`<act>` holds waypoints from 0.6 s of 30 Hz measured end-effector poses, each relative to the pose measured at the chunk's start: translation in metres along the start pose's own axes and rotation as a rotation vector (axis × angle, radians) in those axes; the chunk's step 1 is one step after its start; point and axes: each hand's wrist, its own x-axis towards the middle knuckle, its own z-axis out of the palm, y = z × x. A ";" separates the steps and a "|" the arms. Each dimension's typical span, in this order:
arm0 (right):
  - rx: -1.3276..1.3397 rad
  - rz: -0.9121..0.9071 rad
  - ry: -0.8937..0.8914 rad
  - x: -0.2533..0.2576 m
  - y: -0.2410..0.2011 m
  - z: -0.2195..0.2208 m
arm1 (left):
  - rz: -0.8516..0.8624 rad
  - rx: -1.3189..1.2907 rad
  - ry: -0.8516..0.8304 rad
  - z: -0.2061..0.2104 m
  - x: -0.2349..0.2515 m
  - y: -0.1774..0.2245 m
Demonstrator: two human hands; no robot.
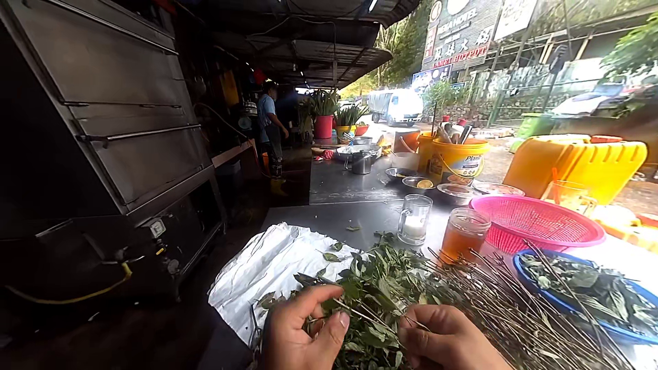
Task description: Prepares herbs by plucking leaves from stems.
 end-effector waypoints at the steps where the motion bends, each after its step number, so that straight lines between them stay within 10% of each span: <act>1: -0.002 0.003 -0.011 0.000 0.001 0.001 | 0.012 0.011 0.019 0.005 -0.002 0.000; 6: 0.094 -0.021 -0.047 0.000 0.003 0.003 | -0.123 -0.061 0.099 0.021 -0.008 0.006; 15: -0.314 -0.286 0.252 -0.003 0.014 0.025 | -0.920 -0.818 0.236 0.026 -0.007 0.022; 18: -0.316 -0.312 0.267 -0.004 0.014 0.023 | -0.906 -0.954 0.157 0.021 -0.008 0.028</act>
